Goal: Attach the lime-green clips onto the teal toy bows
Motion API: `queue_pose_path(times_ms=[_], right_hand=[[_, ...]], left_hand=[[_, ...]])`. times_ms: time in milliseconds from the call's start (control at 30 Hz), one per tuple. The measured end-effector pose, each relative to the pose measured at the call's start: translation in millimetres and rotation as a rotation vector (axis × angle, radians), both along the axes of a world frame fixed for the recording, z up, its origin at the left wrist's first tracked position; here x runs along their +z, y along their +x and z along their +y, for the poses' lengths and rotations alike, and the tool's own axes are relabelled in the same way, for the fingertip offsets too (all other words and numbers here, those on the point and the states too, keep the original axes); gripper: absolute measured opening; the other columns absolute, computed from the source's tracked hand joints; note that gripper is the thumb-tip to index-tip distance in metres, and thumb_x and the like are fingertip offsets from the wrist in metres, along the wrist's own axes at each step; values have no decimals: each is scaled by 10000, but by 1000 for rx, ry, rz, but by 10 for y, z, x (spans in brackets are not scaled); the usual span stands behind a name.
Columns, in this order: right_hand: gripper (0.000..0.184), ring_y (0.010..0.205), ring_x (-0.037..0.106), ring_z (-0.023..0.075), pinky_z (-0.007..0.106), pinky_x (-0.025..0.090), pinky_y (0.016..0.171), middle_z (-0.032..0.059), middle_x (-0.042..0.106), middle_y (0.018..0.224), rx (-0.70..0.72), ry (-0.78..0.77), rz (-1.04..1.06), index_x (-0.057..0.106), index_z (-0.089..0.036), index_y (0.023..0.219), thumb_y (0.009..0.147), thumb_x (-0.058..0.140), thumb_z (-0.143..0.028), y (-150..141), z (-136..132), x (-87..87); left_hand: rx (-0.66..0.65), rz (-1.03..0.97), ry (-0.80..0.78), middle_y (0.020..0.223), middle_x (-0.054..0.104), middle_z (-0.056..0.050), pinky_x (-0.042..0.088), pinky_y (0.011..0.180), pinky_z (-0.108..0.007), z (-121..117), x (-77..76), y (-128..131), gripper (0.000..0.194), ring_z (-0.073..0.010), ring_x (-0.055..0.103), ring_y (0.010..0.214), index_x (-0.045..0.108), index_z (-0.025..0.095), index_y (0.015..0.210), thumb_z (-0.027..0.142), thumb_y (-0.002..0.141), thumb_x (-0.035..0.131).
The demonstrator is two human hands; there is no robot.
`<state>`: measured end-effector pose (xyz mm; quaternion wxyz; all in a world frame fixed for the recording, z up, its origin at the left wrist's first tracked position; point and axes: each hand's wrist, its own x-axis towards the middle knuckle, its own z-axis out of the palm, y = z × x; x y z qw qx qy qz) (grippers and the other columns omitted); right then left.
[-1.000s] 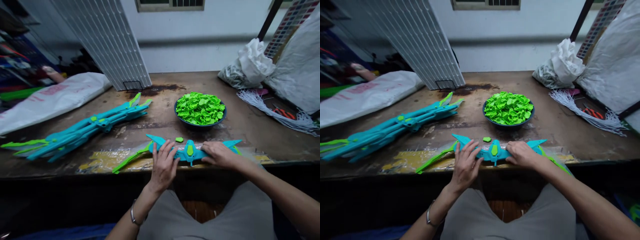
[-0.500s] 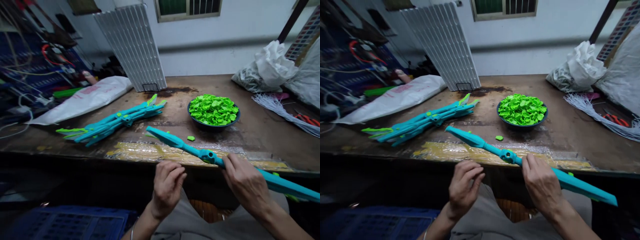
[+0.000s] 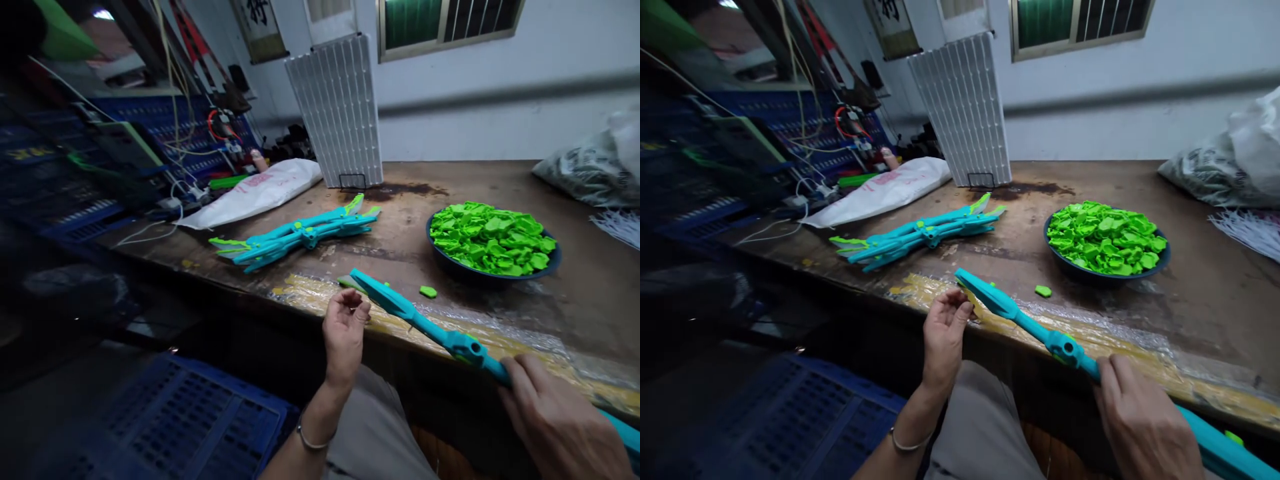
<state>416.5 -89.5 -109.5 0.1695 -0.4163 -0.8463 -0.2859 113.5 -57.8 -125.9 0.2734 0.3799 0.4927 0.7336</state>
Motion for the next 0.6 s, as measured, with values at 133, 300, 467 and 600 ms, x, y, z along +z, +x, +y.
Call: queue_pose_path(times_ms=[133,300,467,600], right_hand=[[297,687,485,226,367,332,662,90,562,897,25,10,6,597,-126,1045,1089,340,-268,125,36,-155],[301,715,524,214,358,368,691,93,593,950,58,8,-5,599,-102,1144,1087,355,-269,209,66,-253],[287,721,515,228,368,367,692,110,602,971,31,-5,-8,592,-108,1111,1088,339,-242,128,17,-157],[260,728,507,239,379,367,703,104,581,927,26,-16,-3,588,-112,1085,1078,348,-212,73,7,-99]], left_hand=[[-50,137,104,1256,652,-121,547,838,-234,137,103,-307,563,-167,634,986,613,174,1295,368,835,874],[-310,397,63,1168,695,-105,526,786,-259,213,296,-564,464,-169,618,865,675,175,1254,345,863,859],[-365,771,218,1136,650,-97,497,990,-362,264,469,-623,235,-242,619,1093,758,189,1042,400,950,807],[-429,965,252,1083,645,-100,495,947,-383,301,598,-618,193,-249,602,1050,772,197,997,388,999,748]])
